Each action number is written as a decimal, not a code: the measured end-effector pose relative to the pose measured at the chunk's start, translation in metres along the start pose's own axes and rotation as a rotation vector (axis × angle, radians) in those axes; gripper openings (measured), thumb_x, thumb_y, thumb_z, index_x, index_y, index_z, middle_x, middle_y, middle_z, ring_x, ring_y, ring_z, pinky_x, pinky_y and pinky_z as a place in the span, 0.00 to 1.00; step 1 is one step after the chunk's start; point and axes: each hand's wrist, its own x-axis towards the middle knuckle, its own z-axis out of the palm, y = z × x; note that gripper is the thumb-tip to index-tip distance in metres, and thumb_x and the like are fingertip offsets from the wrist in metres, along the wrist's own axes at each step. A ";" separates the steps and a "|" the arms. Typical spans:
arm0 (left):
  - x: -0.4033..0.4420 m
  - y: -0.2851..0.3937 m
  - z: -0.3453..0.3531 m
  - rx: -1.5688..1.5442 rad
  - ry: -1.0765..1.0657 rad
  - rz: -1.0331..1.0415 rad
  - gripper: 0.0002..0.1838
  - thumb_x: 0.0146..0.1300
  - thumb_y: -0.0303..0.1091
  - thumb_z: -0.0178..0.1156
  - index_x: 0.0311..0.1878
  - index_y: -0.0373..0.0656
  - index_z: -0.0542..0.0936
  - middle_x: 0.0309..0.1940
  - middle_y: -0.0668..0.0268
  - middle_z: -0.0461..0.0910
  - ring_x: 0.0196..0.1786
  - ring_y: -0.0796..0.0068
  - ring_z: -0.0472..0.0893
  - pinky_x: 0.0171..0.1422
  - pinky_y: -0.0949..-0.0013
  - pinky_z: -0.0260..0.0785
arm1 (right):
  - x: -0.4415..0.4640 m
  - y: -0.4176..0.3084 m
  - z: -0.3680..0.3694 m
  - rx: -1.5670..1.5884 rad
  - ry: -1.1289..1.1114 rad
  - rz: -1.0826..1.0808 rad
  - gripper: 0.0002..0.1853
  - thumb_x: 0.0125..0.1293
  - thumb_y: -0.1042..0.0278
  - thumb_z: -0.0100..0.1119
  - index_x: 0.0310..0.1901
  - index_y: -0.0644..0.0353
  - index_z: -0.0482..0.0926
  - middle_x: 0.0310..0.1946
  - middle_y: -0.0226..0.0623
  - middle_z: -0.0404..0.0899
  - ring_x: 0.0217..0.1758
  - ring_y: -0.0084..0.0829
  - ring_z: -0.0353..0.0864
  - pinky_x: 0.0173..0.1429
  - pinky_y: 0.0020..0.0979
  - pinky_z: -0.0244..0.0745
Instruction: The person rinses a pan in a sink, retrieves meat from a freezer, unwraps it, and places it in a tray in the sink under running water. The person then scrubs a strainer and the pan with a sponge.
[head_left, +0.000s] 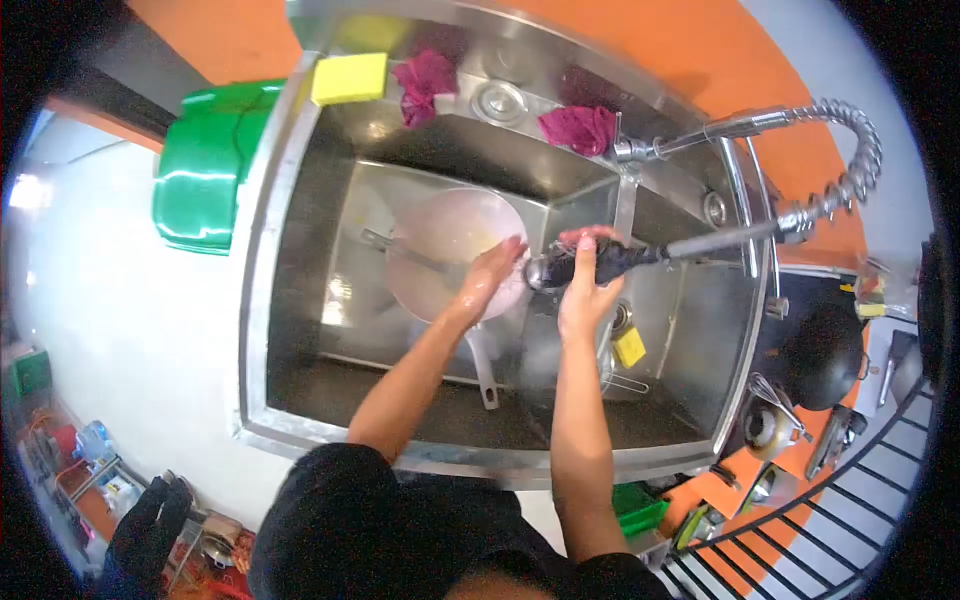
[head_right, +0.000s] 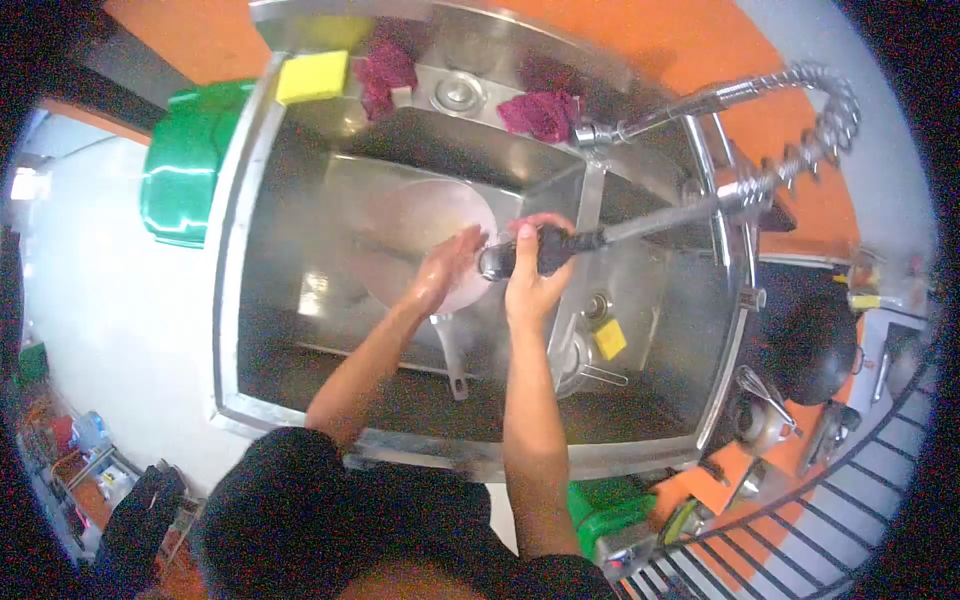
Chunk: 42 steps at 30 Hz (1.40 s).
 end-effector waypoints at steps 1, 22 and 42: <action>-0.008 0.035 0.022 0.049 0.017 0.179 0.32 0.65 0.47 0.52 0.66 0.35 0.61 0.66 0.54 0.61 0.67 0.63 0.63 0.70 0.64 0.52 | 0.000 -0.001 0.001 -0.020 0.000 -0.043 0.11 0.65 0.69 0.56 0.45 0.64 0.71 0.35 0.35 0.78 0.40 0.25 0.75 0.49 0.27 0.69; -0.045 0.049 0.147 0.700 0.530 0.822 0.16 0.50 0.38 0.61 0.22 0.33 0.74 0.17 0.46 0.72 0.24 0.46 0.75 0.30 0.56 0.67 | -0.055 0.127 -0.049 0.140 -0.420 0.635 0.23 0.63 0.54 0.54 0.53 0.60 0.68 0.46 0.38 0.74 0.47 0.35 0.74 0.53 0.35 0.67; -0.232 0.024 -0.103 1.562 0.261 0.145 0.08 0.52 0.31 0.58 0.31 0.37 0.81 0.32 0.53 0.81 0.40 0.55 0.82 0.39 0.57 0.75 | -0.112 0.068 -0.029 -1.631 -1.116 0.110 0.21 0.64 0.55 0.51 0.55 0.58 0.72 0.57 0.40 0.71 0.53 0.42 0.73 0.55 0.43 0.69</action>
